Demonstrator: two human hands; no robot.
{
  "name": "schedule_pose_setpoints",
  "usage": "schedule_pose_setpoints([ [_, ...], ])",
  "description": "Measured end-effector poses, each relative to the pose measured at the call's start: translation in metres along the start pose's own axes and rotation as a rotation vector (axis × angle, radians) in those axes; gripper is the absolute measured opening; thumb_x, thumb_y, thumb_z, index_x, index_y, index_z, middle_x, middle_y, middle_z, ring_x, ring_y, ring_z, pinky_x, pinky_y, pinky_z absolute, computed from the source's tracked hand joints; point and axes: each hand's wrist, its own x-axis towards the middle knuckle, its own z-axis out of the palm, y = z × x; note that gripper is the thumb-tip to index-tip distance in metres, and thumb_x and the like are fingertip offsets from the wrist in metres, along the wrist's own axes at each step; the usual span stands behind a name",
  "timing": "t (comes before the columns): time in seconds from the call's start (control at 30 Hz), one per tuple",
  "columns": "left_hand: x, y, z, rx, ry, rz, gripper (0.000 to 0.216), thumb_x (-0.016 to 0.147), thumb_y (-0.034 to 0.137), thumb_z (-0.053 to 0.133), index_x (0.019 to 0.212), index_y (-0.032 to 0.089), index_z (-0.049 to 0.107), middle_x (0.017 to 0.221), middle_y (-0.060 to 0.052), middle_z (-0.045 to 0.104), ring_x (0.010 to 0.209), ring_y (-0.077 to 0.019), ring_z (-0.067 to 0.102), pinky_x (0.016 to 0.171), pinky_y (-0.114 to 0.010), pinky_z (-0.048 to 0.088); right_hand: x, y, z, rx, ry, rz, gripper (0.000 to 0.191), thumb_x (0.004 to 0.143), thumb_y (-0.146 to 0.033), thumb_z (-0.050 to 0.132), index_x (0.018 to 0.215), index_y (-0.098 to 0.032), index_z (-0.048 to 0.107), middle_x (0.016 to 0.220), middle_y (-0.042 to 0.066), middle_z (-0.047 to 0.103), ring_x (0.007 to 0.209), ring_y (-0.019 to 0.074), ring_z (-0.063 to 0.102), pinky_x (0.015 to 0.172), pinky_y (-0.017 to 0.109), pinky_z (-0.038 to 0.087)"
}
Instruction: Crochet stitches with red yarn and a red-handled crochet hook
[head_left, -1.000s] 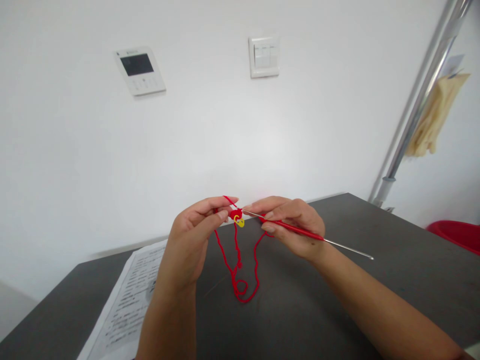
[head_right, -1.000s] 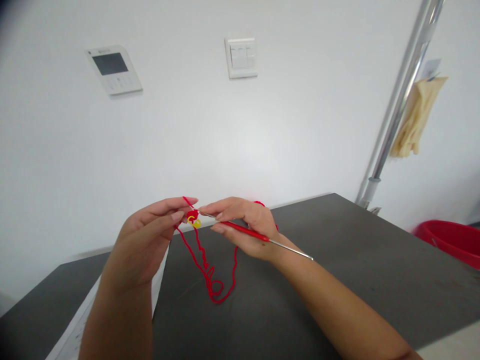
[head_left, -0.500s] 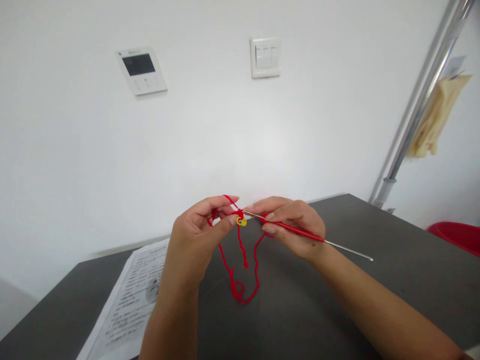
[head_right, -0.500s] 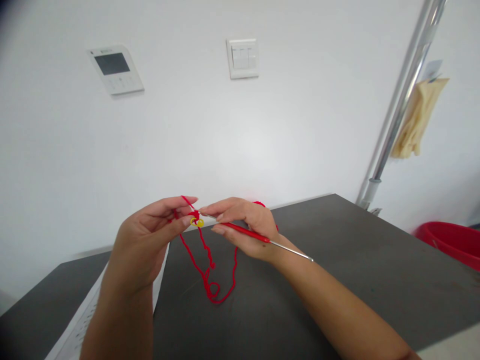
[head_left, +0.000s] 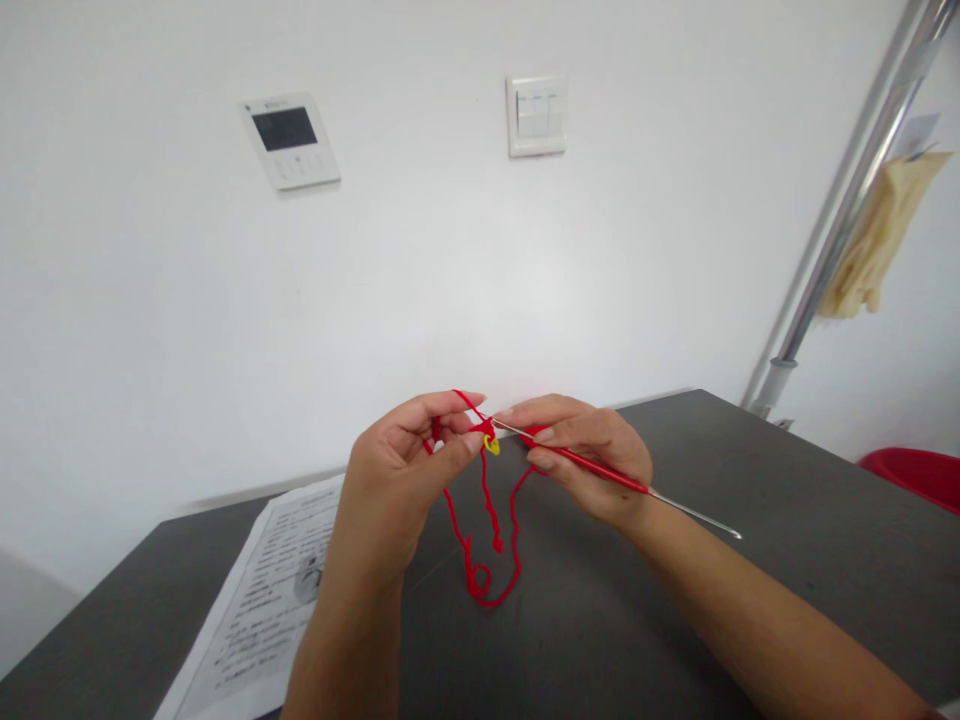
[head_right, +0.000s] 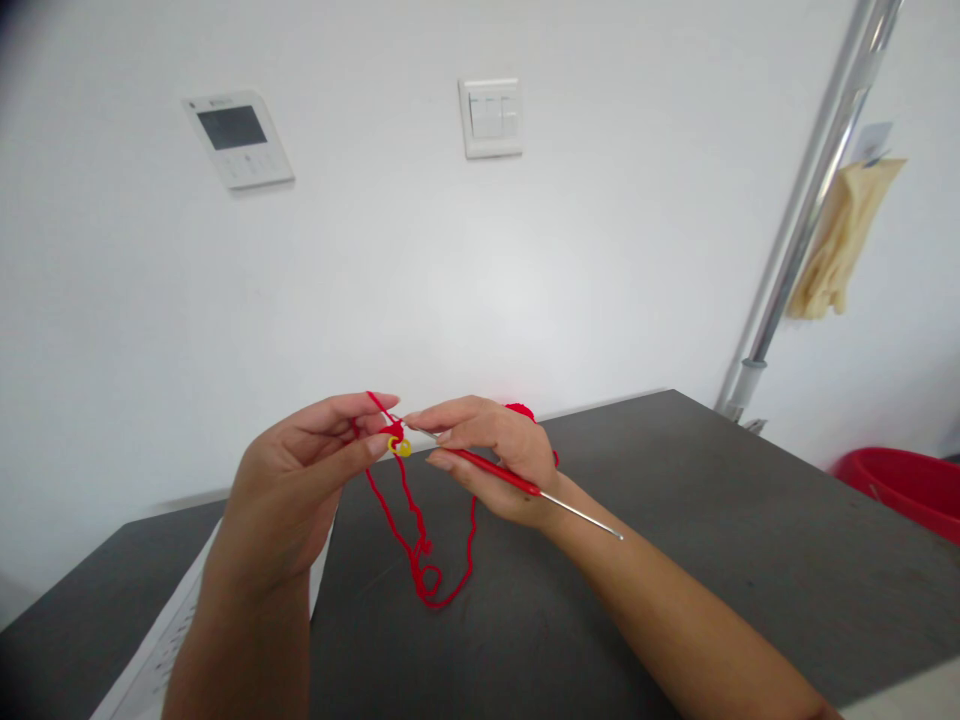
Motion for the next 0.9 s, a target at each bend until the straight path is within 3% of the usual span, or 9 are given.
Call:
schedule_pose_setpoints([
  [0.23,-0.0002,0.0000,0.0015,-0.034,0.002,0.011,0.021,0.068,0.014,0.085,0.086,0.025,0.084,0.073,0.002,0.074,0.070,-0.0075,0.066,0.068,-0.015,0.053,-0.0009,0.0002,0.0052,-0.102,0.034,-0.053,0.017,0.094,-0.013,0.068,0.105,-0.024,0.062,0.123,0.012,0.075,0.116,0.0190,0.071,0.095,0.036,0.062],
  [0.4,0.0009,-0.0004,0.0024,-0.046,-0.006,-0.004,0.021,0.067,0.013,0.085,0.085,0.024,0.084,0.074,0.001,0.076,0.070,-0.0081,0.067,0.069,-0.016,0.054,-0.0003,0.0015,0.0042,-0.191,-0.054,-0.089,0.009,0.098,-0.017,0.063,0.103,-0.025,0.059,0.122,0.014,0.076,0.120,0.0218,0.070,0.096,0.040,0.062],
  [0.7,0.0018,0.0000,0.0019,-0.098,-0.017,-0.042,0.021,0.066,0.016,0.087,0.085,0.021,0.084,0.071,0.000,0.074,0.067,-0.0081,0.065,0.067,-0.017,0.053,-0.0032,0.0014,0.0060,-0.139,0.028,-0.109,0.022,0.095,-0.014,0.067,0.112,-0.027,0.061,0.118,0.009,0.078,0.113,0.0198,0.073,0.094,0.037,0.061],
  [0.9,-0.0002,0.0002,0.0014,-0.032,0.028,0.018,0.021,0.067,0.015,0.087,0.086,0.022,0.083,0.074,0.000,0.074,0.071,-0.0098,0.064,0.070,-0.019,0.053,-0.0033,0.0008,0.0052,-0.103,0.017,-0.096,0.029,0.094,-0.014,0.068,0.117,-0.030,0.063,0.119,0.009,0.077,0.114,0.0214,0.072,0.094,0.039,0.062],
])
